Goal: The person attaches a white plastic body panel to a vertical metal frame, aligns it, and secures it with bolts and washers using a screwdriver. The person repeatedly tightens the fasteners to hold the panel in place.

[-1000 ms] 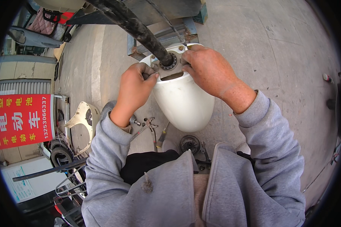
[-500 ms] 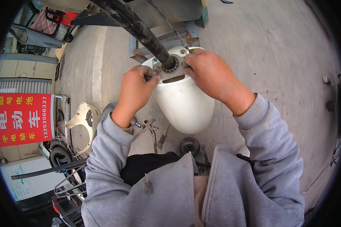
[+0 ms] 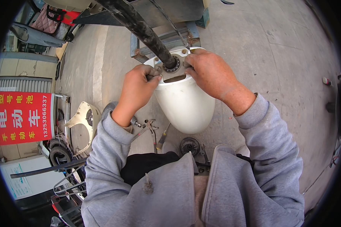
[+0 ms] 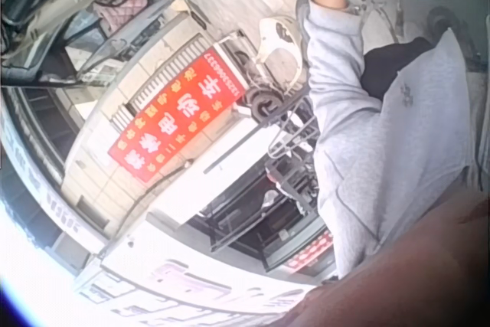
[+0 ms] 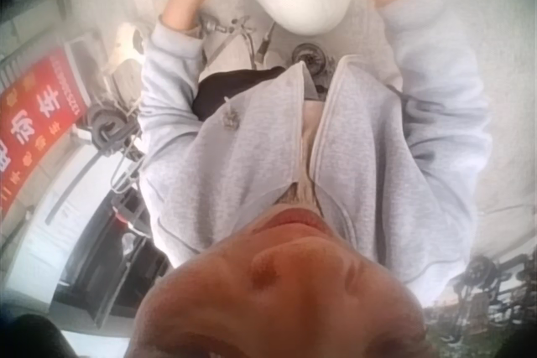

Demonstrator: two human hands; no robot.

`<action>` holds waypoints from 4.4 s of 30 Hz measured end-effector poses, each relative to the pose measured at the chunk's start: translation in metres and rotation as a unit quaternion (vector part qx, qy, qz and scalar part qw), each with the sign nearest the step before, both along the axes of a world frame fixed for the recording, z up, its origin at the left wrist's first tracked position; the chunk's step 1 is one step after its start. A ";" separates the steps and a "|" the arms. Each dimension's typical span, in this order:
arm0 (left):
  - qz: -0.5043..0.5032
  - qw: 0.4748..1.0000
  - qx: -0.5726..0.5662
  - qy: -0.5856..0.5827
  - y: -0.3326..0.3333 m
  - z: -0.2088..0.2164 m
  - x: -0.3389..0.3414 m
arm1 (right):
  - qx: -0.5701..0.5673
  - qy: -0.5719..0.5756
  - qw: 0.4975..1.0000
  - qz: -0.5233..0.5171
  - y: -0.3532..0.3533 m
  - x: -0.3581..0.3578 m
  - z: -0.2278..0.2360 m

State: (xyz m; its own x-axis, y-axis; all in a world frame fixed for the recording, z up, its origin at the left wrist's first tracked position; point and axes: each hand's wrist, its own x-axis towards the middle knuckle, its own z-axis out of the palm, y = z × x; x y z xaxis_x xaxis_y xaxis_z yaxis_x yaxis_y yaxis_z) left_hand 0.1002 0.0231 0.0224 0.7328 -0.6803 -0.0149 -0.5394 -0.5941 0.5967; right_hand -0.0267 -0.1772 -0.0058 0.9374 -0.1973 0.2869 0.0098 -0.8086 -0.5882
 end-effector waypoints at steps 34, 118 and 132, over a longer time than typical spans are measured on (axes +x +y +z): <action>0.003 1.000 0.001 -0.015 -0.003 0.003 -0.002 | -0.028 0.010 1.000 0.002 0.001 0.005 0.001; -0.139 0.957 -0.247 0.068 -0.038 -0.006 -0.020 | 0.027 -0.023 0.985 0.168 -0.012 -0.001 0.199; -0.108 0.961 -0.235 0.094 -0.041 -0.008 -0.019 | -0.101 -0.118 0.969 0.190 -0.019 0.009 0.201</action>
